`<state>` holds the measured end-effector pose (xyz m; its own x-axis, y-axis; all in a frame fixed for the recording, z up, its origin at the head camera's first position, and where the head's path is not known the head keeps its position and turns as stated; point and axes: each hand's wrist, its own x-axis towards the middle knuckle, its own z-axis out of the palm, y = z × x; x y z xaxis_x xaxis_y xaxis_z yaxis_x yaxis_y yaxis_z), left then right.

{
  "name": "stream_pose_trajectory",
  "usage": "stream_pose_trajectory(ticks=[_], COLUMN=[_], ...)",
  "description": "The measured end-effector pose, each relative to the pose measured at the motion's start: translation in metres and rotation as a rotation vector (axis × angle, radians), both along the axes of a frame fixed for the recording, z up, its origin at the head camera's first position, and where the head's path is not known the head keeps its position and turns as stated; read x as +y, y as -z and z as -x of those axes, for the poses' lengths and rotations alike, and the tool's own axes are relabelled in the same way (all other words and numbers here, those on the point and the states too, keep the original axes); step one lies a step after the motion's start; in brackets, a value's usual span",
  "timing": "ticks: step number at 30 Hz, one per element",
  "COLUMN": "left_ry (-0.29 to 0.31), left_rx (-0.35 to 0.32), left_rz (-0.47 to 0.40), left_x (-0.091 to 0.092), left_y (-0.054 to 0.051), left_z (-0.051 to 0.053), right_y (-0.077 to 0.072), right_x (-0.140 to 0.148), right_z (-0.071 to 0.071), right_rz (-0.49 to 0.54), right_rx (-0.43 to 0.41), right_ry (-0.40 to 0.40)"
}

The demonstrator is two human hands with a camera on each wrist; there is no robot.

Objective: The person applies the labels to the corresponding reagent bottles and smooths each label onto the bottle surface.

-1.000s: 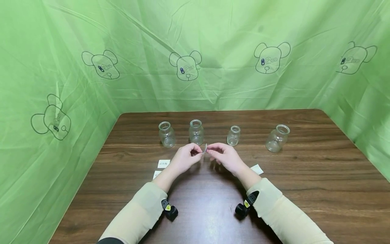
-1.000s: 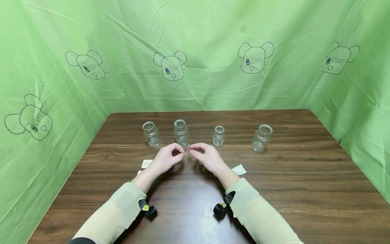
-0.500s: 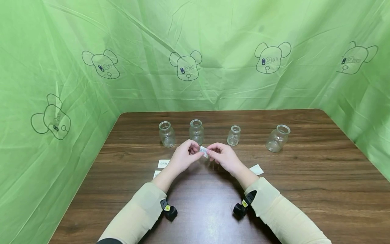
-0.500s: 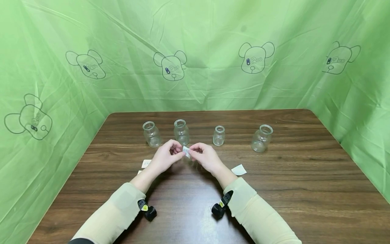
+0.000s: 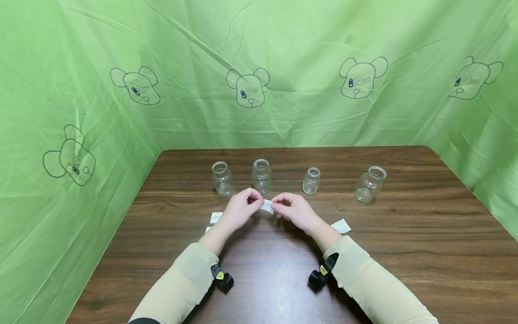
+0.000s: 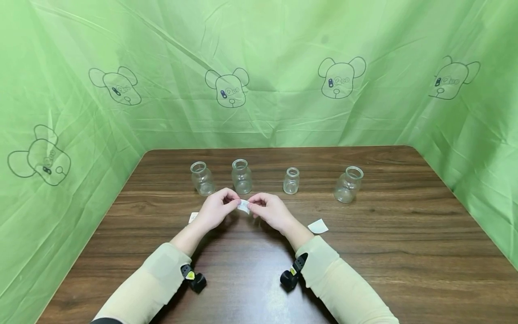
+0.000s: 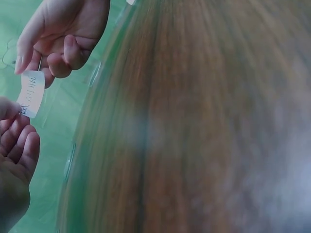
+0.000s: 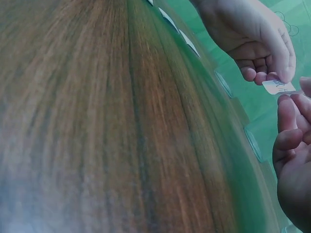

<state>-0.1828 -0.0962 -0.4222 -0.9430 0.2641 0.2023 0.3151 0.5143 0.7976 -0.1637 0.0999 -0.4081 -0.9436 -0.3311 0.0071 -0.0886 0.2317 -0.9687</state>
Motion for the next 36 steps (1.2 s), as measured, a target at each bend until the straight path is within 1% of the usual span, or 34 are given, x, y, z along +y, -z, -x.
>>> stream_pose_trajectory(ticks=[4, 6, 11, 16, 24, 29, 36], left_ry=[-0.002, -0.004, -0.009, -0.026, -0.062, -0.092, -0.128], left_rx=[0.016, 0.018, 0.013, 0.026, 0.034, 0.048, 0.031], left_rz=[0.002, -0.005, -0.016, -0.011, 0.008, 0.036, 0.064], left_x=[-0.004, -0.006, -0.012, -0.019, -0.033, -0.04, -0.049], left_y=[0.0, -0.002, -0.004, -0.005, -0.004, -0.003, -0.005], left_z=[0.0, 0.0, 0.0, 0.0, 0.0, 0.002, 0.001], right_y=[0.017, 0.019, 0.02, 0.02, 0.019, 0.018, 0.018], right_x=[-0.001, -0.002, -0.007, -0.013, -0.031, -0.042, -0.051], right_z=[0.011, 0.013, 0.015, 0.016, 0.021, 0.027, 0.034], right_rz=[-0.012, -0.025, -0.052, -0.067, -0.087, -0.158, -0.233], right_rx=[0.004, 0.013, 0.037, 0.047, 0.124, 0.16, 0.183], right_ry=[0.01, 0.019, 0.047, 0.045, 0.034, 0.034, 0.012])
